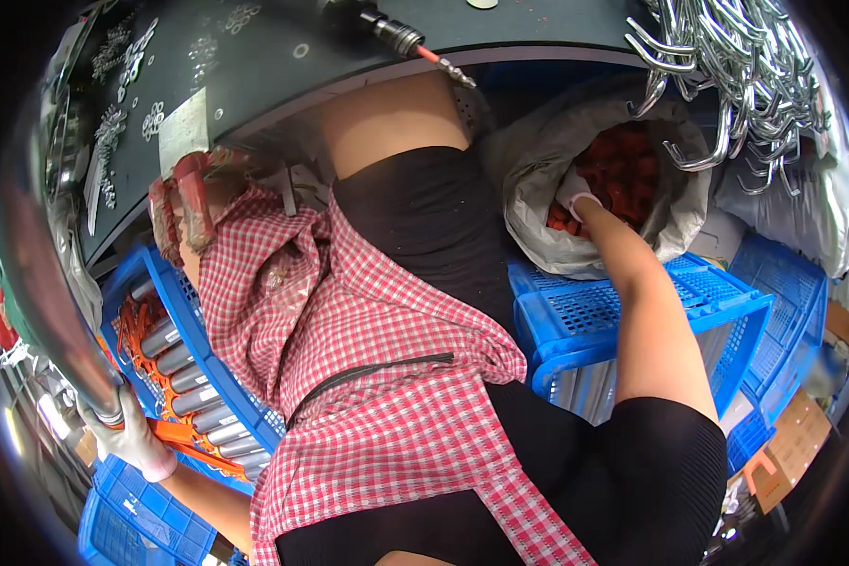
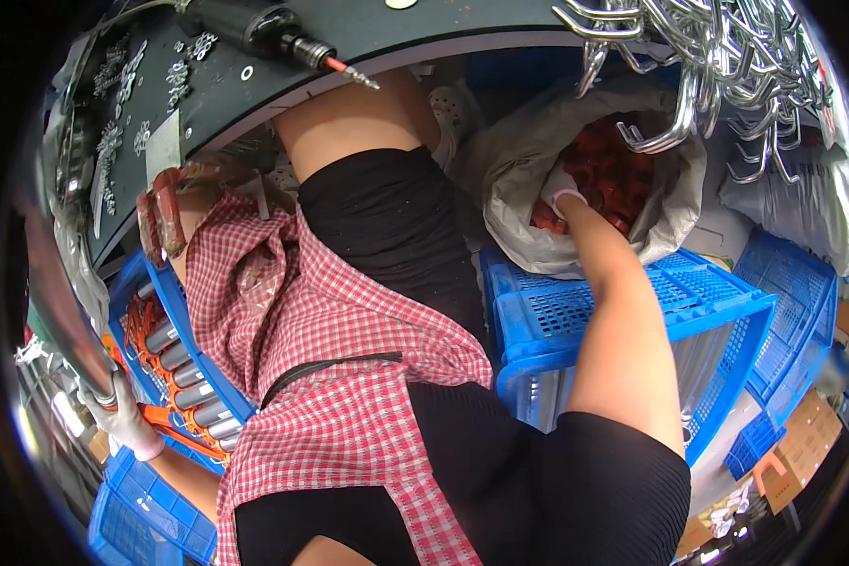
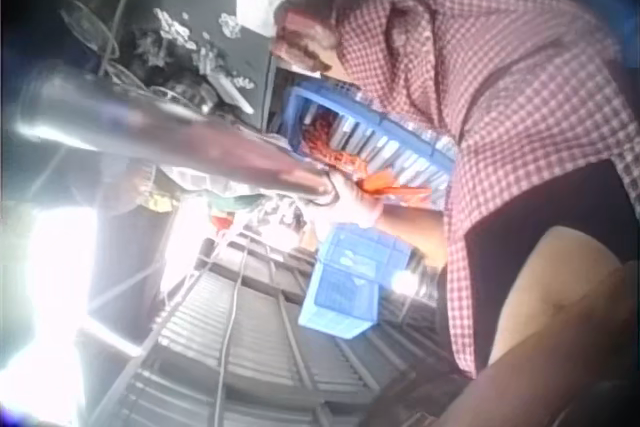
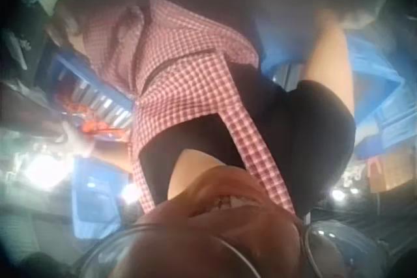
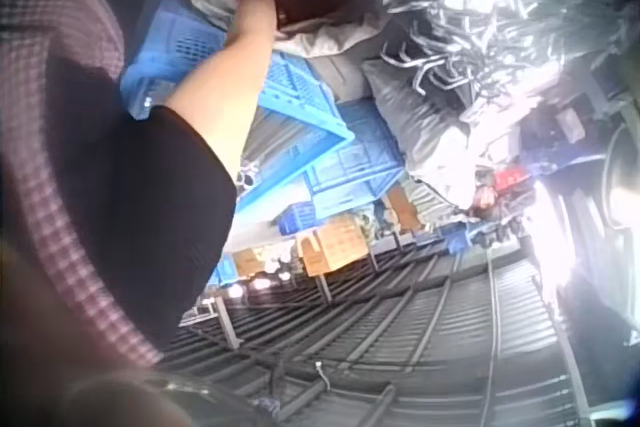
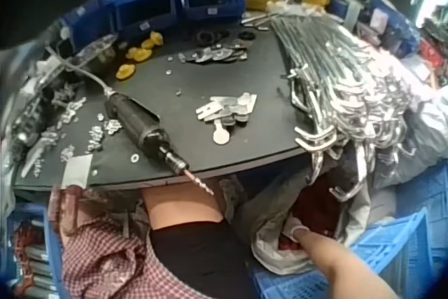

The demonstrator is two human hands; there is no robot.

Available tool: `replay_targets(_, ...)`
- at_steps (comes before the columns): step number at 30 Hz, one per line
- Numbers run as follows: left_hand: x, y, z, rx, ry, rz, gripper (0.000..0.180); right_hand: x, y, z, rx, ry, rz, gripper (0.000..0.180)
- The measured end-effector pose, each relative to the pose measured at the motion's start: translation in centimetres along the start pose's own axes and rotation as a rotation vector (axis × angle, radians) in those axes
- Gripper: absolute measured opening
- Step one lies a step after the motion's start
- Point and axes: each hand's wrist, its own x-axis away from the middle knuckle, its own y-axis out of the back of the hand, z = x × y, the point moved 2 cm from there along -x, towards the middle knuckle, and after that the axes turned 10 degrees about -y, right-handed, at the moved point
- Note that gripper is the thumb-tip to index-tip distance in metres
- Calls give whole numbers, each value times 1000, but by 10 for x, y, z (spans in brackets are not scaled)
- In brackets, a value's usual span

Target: The person assembles mechanical components by attaching a metal tube to a specialized frame, securing the parts with an electric screwdriver.

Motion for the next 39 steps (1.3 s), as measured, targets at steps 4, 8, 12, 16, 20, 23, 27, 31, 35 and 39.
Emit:
replay_targets(4, 1, -7, -14, -109, -35, 58, 63, 22, 92, 25, 311, 85, 457, 41)
replay_targets(8, -13, -54, -15, -23, -318, 343, 68, 124, 274, 108, -402, -289, 719, 30)
replay_targets(12, -11, -89, -33, 99, -561, 609, 67, 188, 338, 170, -1157, 72, 726, 42)
replay_targets(16, -8, -96, -20, 145, -642, 601, 68, 239, 388, 205, -1757, 331, 964, 48)
replay_targets(20, -12, -82, -9, 134, -686, 480, 65, 246, 406, 220, -1694, 477, 696, 61)
replay_targets(23, -9, -78, -3, 176, -625, 524, 65, 235, 419, 223, -1506, 521, 702, 89)
replay_targets(27, -17, -70, 3, 209, -594, 566, 63, 230, 437, 239, -1183, 576, 650, 87)
replay_targets(31, -29, -58, 7, 238, -469, 645, 62, 240, 459, 249, -1074, 664, 551, 85)
replay_targets(35, -28, -55, 16, 237, -456, 644, 61, 242, 466, 245, -1020, 639, 545, 87)
replay_targets(39, -29, -48, 15, 225, -477, 628, 61, 249, 469, 256, -1106, 538, 568, 90)
